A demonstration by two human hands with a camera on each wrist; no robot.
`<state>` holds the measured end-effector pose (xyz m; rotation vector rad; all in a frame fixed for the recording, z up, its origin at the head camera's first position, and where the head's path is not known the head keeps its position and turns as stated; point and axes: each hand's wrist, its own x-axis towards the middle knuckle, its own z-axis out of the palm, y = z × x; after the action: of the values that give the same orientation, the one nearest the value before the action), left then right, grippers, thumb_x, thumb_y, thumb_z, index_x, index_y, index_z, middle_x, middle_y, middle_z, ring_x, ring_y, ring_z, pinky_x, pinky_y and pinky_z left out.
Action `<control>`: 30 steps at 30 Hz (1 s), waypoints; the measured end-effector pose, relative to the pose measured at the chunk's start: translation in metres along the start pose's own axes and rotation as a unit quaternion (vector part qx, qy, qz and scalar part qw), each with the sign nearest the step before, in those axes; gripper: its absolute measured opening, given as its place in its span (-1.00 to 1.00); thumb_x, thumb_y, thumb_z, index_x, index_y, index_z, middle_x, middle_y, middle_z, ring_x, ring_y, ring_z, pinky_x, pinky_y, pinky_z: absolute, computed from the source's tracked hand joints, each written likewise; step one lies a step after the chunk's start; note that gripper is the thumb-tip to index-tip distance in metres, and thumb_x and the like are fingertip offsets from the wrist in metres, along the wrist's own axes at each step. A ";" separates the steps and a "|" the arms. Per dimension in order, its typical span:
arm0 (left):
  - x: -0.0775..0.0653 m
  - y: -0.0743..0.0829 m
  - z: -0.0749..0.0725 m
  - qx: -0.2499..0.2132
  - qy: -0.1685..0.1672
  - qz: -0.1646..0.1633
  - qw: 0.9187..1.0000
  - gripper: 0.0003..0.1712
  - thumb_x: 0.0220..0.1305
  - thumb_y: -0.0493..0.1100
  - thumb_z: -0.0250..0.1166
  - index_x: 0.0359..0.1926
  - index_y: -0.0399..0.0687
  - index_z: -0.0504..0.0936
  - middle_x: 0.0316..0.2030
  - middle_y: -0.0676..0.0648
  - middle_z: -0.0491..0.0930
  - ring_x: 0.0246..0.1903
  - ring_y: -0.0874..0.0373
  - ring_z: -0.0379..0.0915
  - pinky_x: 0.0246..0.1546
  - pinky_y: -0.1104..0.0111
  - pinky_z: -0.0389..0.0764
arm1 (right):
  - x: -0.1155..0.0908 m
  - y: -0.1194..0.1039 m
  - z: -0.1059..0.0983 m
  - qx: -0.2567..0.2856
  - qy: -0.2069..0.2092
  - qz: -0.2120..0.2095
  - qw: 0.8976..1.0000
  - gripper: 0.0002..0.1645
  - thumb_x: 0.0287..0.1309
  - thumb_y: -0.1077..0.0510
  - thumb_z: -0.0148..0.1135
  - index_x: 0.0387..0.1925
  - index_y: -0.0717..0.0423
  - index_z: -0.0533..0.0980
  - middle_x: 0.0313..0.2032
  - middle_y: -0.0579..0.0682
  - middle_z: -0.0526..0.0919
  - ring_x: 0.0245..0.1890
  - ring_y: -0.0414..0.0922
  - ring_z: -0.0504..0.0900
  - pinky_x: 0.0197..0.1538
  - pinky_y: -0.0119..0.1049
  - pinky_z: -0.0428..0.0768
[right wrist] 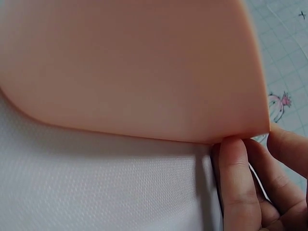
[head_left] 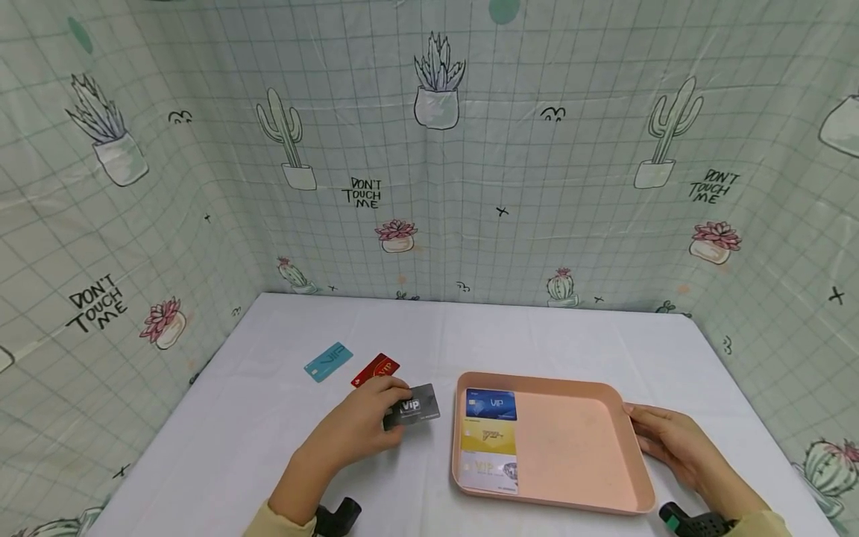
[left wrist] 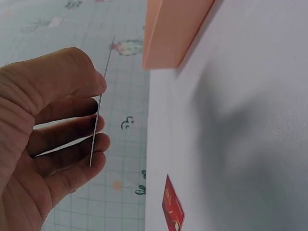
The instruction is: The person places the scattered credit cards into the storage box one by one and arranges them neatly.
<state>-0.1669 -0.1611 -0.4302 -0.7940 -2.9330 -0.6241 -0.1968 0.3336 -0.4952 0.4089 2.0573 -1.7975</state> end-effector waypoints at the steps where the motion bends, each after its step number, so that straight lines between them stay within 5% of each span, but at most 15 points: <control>1: 0.001 0.002 0.000 0.000 -0.002 0.000 1.000 -0.49 0.16 -0.21 0.48 0.16 -0.15 0.67 0.17 -0.03 0.57 0.09 0.12 0.51 0.14 0.18 0.63 | 0.000 0.000 0.000 -0.002 0.000 0.000 1.000 -0.02 0.49 -0.11 0.17 0.49 0.57 0.06 -0.02 -0.14 0.72 -0.19 -0.45 0.67 -0.01 -0.34 0.72; 18: 0.015 0.029 0.010 -0.006 -0.062 0.008 0.998 -0.44 0.19 -0.14 0.48 0.22 -0.10 0.65 0.18 0.01 0.57 0.12 0.15 0.50 0.19 0.28 0.62 | 0.001 0.001 0.001 -0.011 0.006 -0.002 1.000 -0.05 0.51 -0.11 0.13 0.50 0.56 0.07 0.04 -0.10 0.70 -0.18 -0.48 0.64 0.00 -0.33 0.72; 30: 0.028 0.054 0.022 -0.008 -0.088 0.061 0.994 -0.46 0.21 -0.08 0.48 0.21 -0.07 0.66 0.20 0.05 0.58 0.20 0.19 0.49 0.27 0.36 0.54 | -0.001 0.001 0.000 -0.014 0.010 0.000 1.000 0.00 0.47 -0.16 0.19 0.49 0.55 0.09 0.00 -0.15 0.71 -0.19 -0.49 0.65 -0.02 -0.36 0.72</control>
<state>-0.1635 -0.0966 -0.4264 -1.0729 -3.0071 -0.5975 -0.1957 0.3333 -0.4960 0.4213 2.0937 -1.7704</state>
